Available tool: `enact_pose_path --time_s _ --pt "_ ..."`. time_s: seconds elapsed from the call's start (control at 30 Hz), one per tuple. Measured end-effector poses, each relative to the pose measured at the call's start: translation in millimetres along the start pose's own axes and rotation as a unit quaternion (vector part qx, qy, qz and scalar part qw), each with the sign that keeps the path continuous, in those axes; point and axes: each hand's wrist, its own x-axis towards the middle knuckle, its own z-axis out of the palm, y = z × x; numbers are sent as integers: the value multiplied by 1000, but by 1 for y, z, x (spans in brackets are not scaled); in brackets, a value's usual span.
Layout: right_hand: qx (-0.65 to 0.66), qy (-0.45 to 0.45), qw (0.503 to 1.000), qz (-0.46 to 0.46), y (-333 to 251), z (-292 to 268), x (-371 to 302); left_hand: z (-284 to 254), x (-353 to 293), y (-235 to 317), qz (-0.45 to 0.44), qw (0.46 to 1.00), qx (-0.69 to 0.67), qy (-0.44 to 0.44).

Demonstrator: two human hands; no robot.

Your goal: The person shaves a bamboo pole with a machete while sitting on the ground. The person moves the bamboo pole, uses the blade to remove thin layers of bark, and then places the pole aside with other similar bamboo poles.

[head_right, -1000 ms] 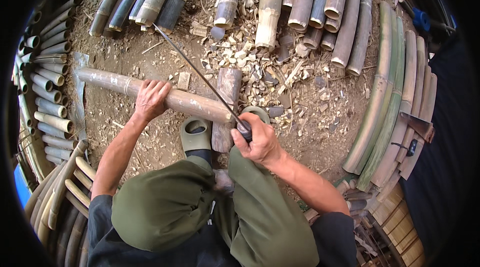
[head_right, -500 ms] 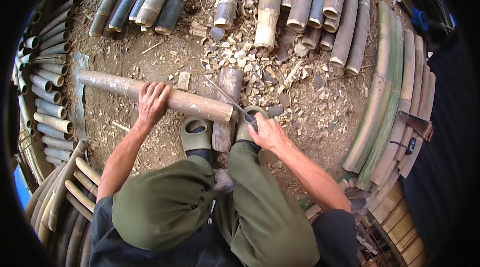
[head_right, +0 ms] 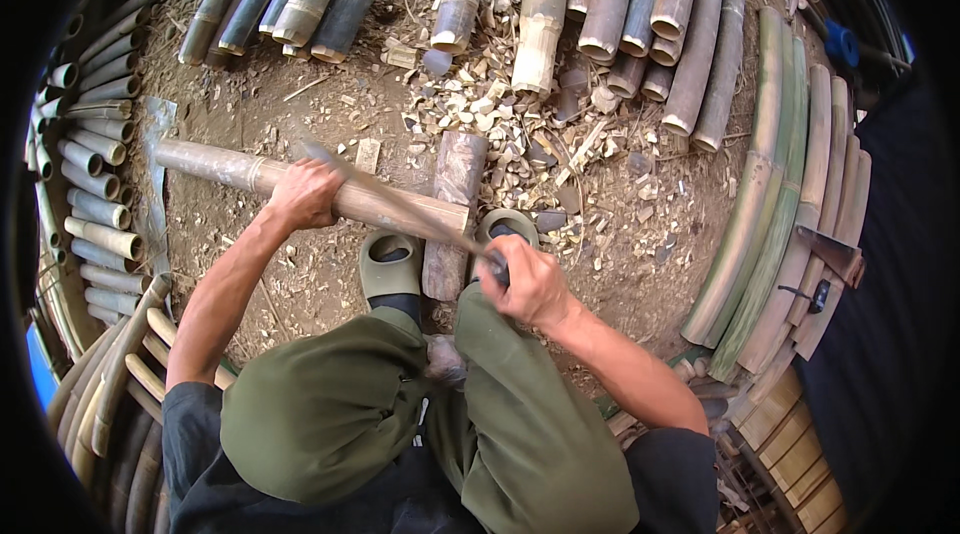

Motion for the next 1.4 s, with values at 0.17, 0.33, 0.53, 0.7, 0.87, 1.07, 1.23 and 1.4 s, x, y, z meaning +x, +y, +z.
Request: enact_pose_path --time_s 0.17,0.33,0.53,0.7,0.87,1.07,1.23,1.4 --pt "-11 -146 978 147 14 16 -1 35 1 -15 -35 999 -9 -16" --pt "39 30 999 -15 -20 24 -7 44 -12 7 -2 1000 -21 3" --pt "-13 -158 976 147 4 35 -1 65 -21 -6 -19 1000 6 11" --pt "48 39 998 -12 -20 38 4 73 -28 -2 -26 996 0 84" --pt "-30 -217 951 220 24 35 15 75 -29 -18 -6 975 40 220" --pt "62 49 997 8 2 41 -9 96 -26 15 3 958 58 280" --pt "-19 -212 953 217 8 25 10 80 -31 8 8 951 73 301" --pt "67 12 997 38 -12 22 4 92 -23 18 -5 955 75 286"
